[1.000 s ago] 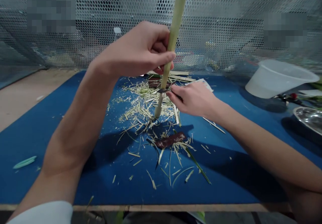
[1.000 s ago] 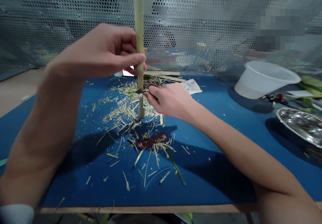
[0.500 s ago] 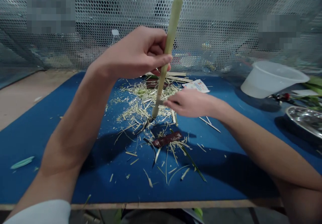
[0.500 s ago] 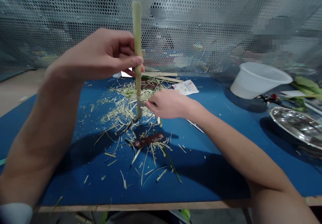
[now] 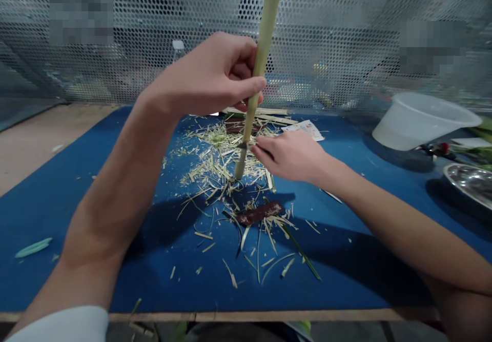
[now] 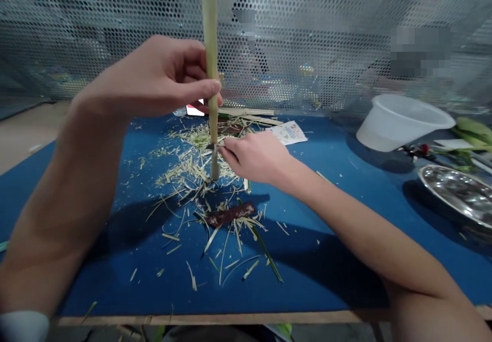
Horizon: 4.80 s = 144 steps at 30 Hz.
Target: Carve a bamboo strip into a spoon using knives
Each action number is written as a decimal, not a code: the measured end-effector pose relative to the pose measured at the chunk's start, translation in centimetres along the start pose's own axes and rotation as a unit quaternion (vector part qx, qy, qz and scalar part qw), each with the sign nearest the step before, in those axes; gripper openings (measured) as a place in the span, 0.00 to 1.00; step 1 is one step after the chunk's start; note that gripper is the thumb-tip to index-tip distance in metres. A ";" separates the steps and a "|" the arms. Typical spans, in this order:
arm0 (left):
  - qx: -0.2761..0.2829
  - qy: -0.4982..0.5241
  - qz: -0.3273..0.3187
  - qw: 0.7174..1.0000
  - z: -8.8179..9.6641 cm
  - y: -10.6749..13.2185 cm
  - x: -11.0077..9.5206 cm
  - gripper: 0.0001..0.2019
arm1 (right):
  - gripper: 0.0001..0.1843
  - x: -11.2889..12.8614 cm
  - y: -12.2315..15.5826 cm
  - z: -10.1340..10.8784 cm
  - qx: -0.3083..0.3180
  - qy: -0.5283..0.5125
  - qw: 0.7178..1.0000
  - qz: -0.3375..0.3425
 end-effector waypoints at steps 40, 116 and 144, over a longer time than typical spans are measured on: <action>0.006 0.021 -0.008 1.000 -0.6 -0.2 -0.4 0.06 | 0.28 -1.2 0.0 1.6 0.011 -0.031 0.999 0.011; -0.014 0.329 0.285 0.900 -12.6 8.2 10.1 0.08 | 0.25 -1.4 0.7 -7.5 -0.113 -0.081 0.990 0.020; -0.012 0.379 0.289 0.879 -13.7 8.1 10.9 0.13 | 0.30 -2.0 0.0 -7.6 -0.045 -0.029 0.998 -0.031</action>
Point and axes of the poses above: each hand's wrist, its own y-axis away from the middle knuckle, its own z-axis out of the back of the hand, x = y × z, the point moved 8 cm from there along -y, towards the middle knuckle, and after that the axes turned 1 degree about x, right-handed, at the moved point
